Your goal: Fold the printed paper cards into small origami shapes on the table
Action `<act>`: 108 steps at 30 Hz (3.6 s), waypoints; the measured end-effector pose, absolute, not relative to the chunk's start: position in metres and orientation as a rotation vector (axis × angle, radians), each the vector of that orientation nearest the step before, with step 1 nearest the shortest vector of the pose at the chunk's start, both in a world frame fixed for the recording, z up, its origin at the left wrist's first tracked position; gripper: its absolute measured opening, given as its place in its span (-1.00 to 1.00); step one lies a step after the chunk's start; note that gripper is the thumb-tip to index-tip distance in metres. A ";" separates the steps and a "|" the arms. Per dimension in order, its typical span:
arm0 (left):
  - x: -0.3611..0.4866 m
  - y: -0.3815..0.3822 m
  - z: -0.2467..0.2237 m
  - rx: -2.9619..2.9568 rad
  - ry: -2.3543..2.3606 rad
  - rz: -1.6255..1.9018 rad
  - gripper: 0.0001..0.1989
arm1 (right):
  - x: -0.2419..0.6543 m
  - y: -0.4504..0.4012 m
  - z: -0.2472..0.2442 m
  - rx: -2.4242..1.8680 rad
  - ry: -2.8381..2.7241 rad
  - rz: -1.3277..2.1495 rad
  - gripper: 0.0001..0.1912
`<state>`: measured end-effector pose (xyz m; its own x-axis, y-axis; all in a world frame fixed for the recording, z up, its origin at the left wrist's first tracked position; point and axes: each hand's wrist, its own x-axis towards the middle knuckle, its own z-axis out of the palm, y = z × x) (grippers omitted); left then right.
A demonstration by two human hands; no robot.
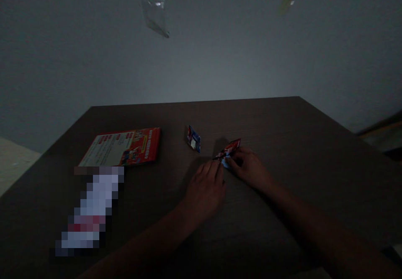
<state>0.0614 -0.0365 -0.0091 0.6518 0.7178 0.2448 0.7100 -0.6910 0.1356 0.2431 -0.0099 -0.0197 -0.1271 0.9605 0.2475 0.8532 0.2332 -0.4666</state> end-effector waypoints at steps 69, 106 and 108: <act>0.055 -0.029 -0.002 2.733 1.435 0.399 -0.54 | 0.245 -0.008 -0.012 -1.740 -1.927 0.442 -0.70; 0.057 -0.028 -0.002 2.797 1.207 0.341 -0.62 | 0.246 -0.008 -0.013 -1.796 -1.928 0.417 -0.70; 0.056 -0.028 -0.002 2.802 1.200 0.322 -0.65 | 0.245 -0.008 -0.013 -1.799 -1.920 0.414 -0.70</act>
<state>0.0563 -0.0280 -0.0018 0.6718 0.7228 0.1619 0.7067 -0.6909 0.1521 0.2451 -0.0083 -0.0128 -0.0264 0.9907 0.1335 0.8479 0.0929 -0.5220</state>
